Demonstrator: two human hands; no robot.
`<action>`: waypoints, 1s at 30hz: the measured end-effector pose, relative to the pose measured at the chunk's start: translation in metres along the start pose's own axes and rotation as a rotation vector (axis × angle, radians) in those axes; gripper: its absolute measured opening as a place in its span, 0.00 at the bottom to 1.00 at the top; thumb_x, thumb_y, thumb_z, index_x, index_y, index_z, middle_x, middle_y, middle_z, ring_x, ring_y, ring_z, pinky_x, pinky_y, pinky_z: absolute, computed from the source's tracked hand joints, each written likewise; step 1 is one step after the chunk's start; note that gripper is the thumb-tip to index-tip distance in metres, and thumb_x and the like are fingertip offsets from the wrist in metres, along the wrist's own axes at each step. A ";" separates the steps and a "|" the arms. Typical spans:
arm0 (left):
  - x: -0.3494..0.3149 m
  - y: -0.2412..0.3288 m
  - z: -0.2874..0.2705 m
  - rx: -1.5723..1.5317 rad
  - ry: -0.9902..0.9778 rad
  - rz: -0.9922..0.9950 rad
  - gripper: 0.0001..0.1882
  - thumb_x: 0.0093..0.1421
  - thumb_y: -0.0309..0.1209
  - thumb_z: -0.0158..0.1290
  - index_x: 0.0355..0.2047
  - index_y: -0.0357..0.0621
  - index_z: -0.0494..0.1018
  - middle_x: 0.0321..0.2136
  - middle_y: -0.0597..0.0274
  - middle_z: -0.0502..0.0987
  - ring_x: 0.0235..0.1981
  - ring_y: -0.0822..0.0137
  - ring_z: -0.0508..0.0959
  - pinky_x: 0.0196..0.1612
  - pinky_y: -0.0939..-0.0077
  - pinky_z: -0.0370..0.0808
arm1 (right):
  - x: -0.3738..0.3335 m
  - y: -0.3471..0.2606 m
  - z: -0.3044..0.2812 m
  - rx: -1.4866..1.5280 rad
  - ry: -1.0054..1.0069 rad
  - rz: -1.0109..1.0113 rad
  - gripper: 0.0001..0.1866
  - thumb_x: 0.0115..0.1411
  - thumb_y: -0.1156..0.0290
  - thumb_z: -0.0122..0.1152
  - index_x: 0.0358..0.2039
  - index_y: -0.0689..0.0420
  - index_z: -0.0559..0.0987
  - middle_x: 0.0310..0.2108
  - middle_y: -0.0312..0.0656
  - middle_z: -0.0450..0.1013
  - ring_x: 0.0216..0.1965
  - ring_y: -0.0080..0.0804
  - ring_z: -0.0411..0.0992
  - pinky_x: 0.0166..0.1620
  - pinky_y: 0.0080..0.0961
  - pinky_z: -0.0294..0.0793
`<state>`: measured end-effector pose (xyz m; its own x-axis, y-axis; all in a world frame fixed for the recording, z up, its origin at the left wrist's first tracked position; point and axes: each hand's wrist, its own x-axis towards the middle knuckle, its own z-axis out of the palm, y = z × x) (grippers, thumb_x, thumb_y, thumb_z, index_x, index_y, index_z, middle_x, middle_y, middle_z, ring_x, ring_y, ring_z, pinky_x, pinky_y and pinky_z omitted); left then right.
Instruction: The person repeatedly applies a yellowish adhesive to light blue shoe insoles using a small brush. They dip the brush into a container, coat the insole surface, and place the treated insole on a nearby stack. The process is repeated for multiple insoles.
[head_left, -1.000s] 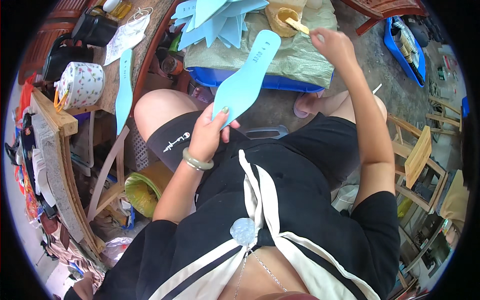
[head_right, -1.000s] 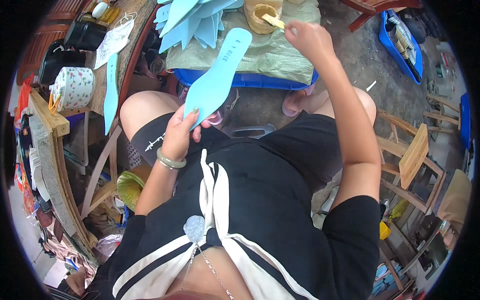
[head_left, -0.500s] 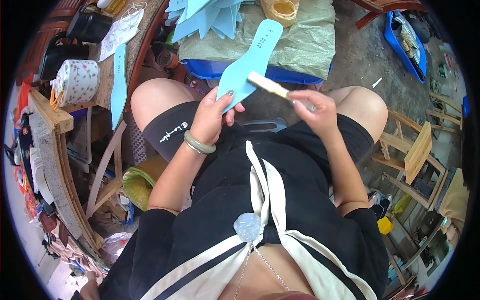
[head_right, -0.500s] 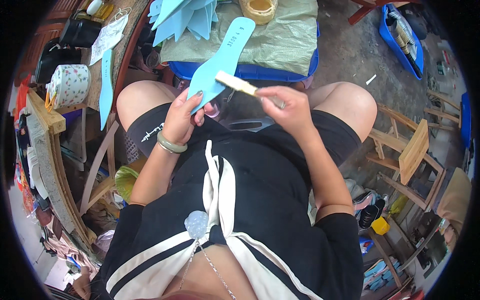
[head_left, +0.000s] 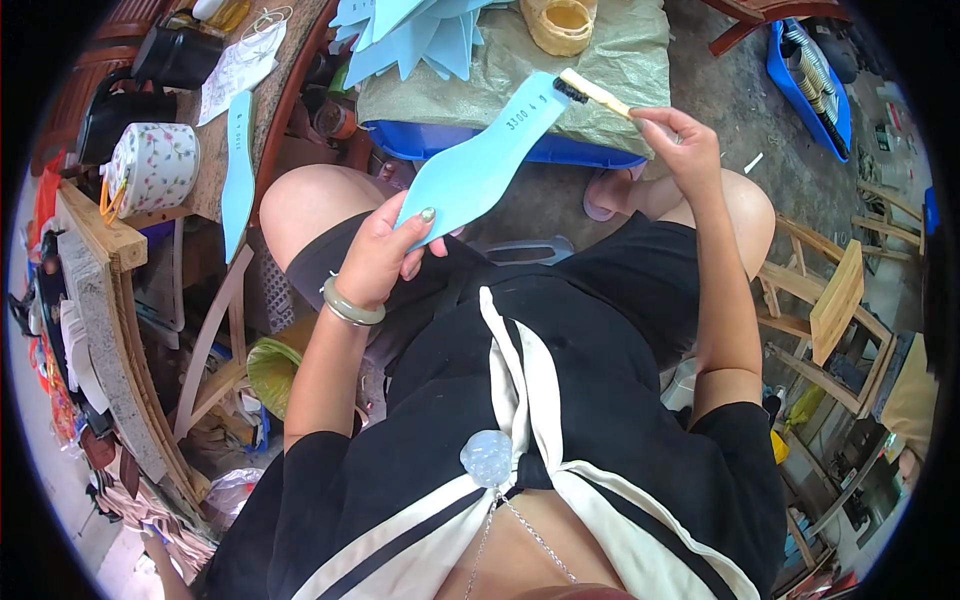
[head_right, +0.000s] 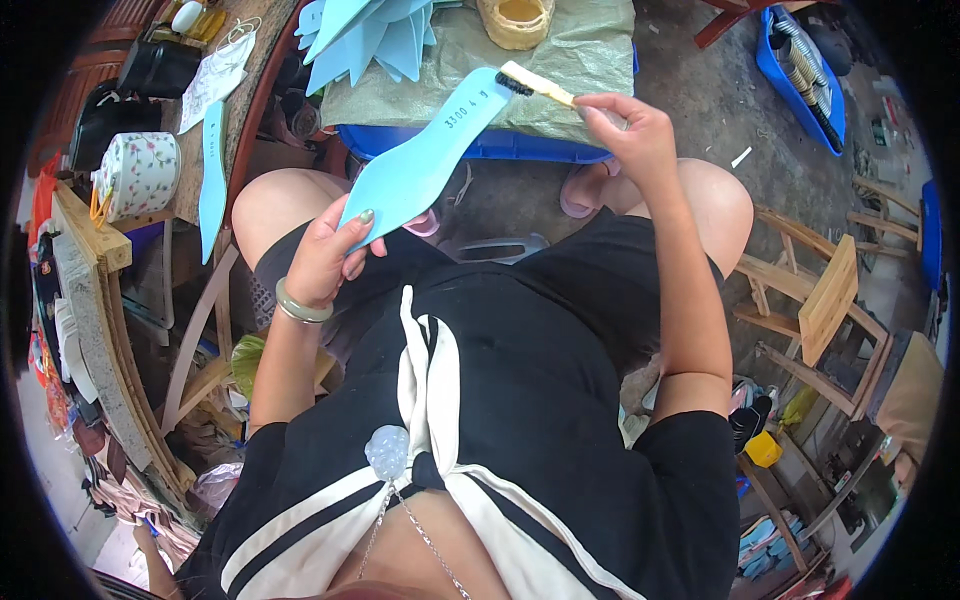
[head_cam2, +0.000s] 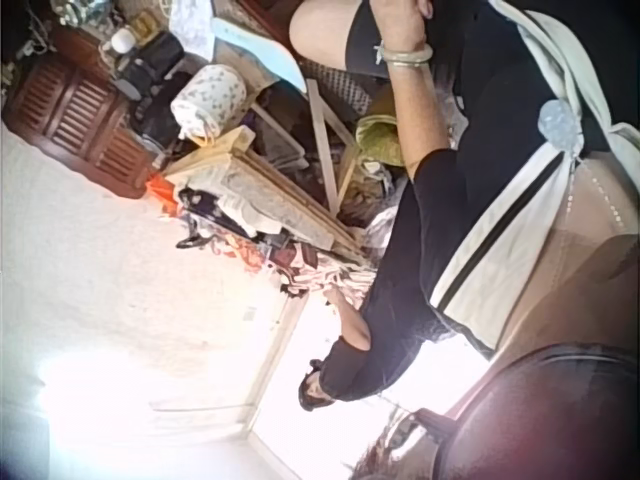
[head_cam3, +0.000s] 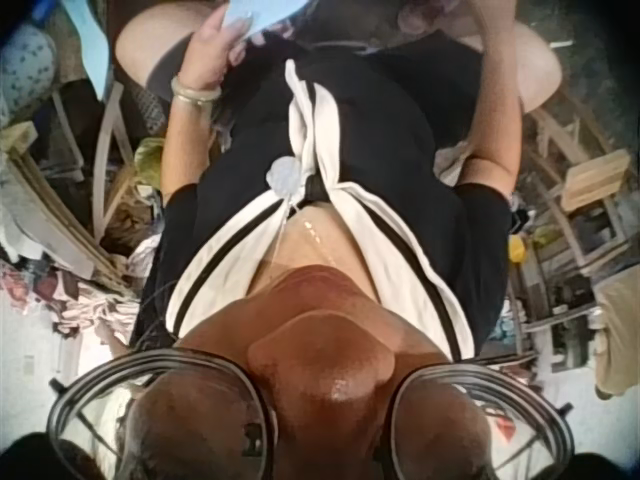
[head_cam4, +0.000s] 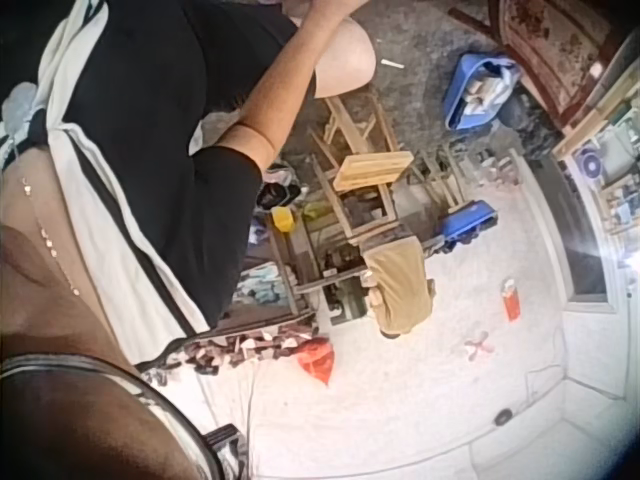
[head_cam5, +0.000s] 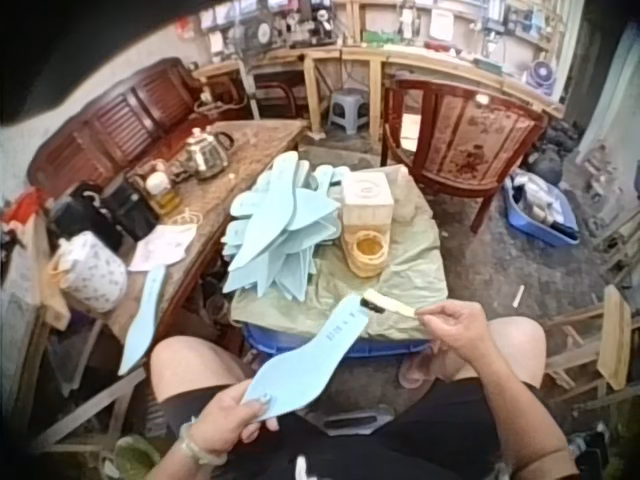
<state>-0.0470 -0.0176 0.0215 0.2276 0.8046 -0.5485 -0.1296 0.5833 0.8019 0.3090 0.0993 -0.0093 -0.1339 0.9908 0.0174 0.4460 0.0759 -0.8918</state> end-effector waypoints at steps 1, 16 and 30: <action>-0.001 0.001 -0.001 0.029 -0.011 0.002 0.16 0.65 0.34 0.46 0.50 0.38 0.66 0.23 0.60 0.74 0.11 0.84 0.59 0.14 0.91 0.57 | 0.005 -0.005 -0.002 -0.024 -0.012 -0.023 0.10 0.56 0.70 0.60 0.37 0.56 0.83 0.28 0.32 0.78 0.29 0.13 0.70 0.35 0.14 0.70; 0.017 -0.006 0.026 0.175 0.081 0.056 0.15 0.64 0.33 0.46 0.47 0.37 0.68 0.22 0.62 0.76 0.11 0.83 0.62 0.15 0.88 0.60 | -0.009 -0.026 0.030 -0.106 -0.247 -0.247 0.08 0.53 0.75 0.61 0.34 0.59 0.82 0.30 0.40 0.80 0.32 0.23 0.77 0.37 0.19 0.74; 0.016 -0.008 0.031 0.243 0.128 0.101 0.15 0.64 0.33 0.46 0.47 0.37 0.68 0.21 0.64 0.75 0.12 0.83 0.63 0.15 0.88 0.59 | -0.044 -0.045 0.081 0.230 -0.174 -0.089 0.09 0.56 0.76 0.59 0.37 0.61 0.81 0.33 0.35 0.78 0.35 0.16 0.72 0.40 0.15 0.70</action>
<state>-0.0119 -0.0130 0.0137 0.0995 0.8738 -0.4761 0.0927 0.4682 0.8787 0.2230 0.0433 -0.0070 -0.3217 0.9460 0.0405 0.2157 0.1148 -0.9697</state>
